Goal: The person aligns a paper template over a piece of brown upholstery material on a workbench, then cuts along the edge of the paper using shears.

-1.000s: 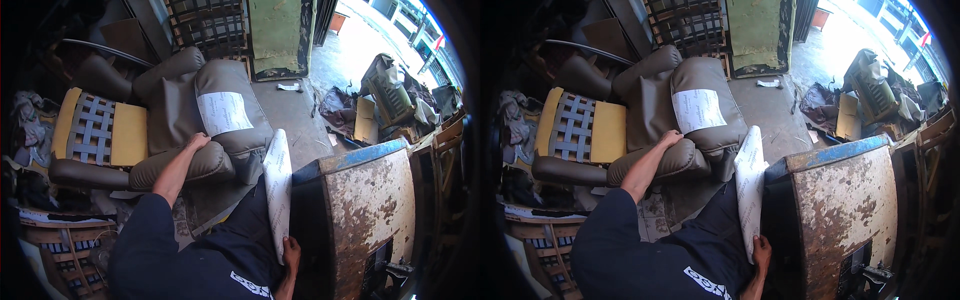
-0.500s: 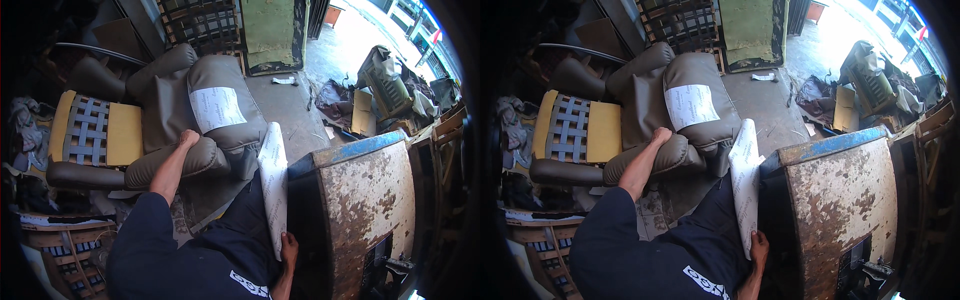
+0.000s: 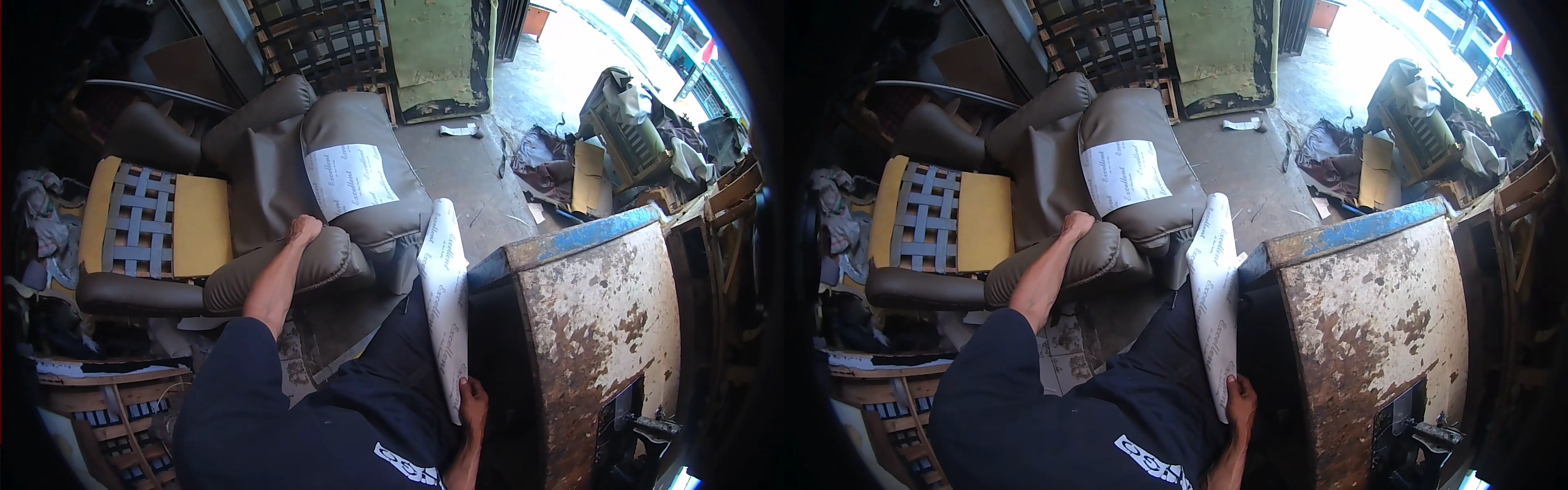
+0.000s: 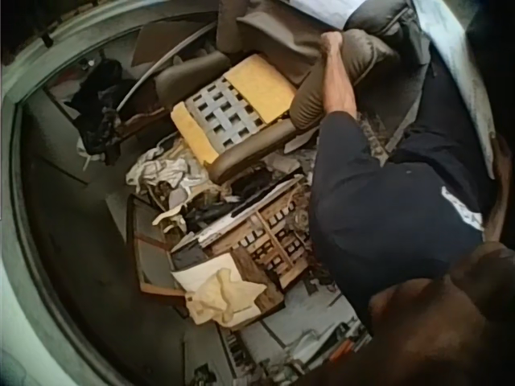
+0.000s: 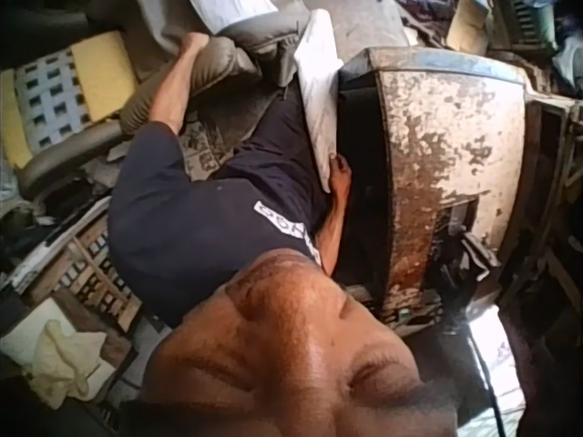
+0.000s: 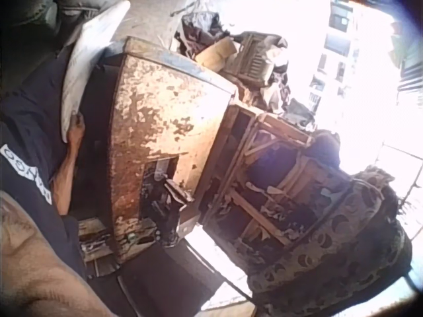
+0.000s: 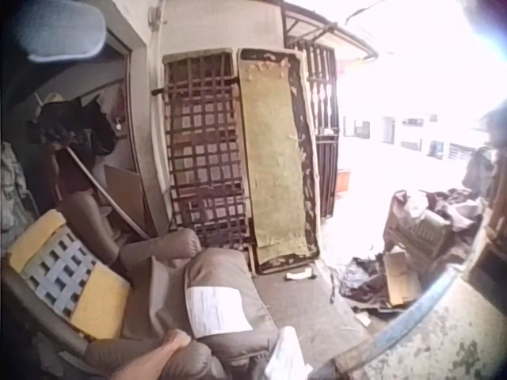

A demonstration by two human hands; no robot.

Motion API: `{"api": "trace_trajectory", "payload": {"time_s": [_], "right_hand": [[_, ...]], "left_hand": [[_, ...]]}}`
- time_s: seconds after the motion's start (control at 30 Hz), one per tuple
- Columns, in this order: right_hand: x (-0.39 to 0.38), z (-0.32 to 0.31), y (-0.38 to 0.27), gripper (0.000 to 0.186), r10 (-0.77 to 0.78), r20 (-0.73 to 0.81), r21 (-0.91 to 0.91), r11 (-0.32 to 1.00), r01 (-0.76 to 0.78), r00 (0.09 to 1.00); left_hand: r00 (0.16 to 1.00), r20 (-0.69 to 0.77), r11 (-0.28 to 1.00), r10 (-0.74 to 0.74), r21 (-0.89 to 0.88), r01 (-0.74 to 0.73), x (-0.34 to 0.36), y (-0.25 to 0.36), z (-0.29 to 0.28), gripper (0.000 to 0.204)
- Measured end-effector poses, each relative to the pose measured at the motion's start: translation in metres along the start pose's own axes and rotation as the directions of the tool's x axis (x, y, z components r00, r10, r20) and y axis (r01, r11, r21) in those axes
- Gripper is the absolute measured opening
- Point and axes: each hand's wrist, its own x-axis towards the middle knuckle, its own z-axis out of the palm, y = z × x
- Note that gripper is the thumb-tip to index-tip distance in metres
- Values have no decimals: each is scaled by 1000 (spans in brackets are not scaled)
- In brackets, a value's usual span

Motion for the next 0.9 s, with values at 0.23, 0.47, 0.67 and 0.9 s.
{"api": "trace_trajectory", "payload": {"time_s": [0.23, 0.47, 0.67, 0.9], "right_hand": [[0, 0, -3, 45, 6, 10, -7, 1000, -6, 1000], [4, 6, 2, 45, 12, 32, 62, 998, -14, 999], [3, -3, 13, 47, 35, -62, 77, 997, -30, 997], [-5, -16, -15, 48, -11, 32, -5, 1000, 11, 999]], "left_hand": [[998, -18, 996, -61, -66, 59, 6, -7, 11, 43], [980, 34, 969, 198, 144, -200, 10, -21, 7, 44], [927, 339, 848, 160, -529, 47, 11, 3, -11, 50], [988, -43, 989, 148, 10, -147, 27, -22, 5, 24]]}}
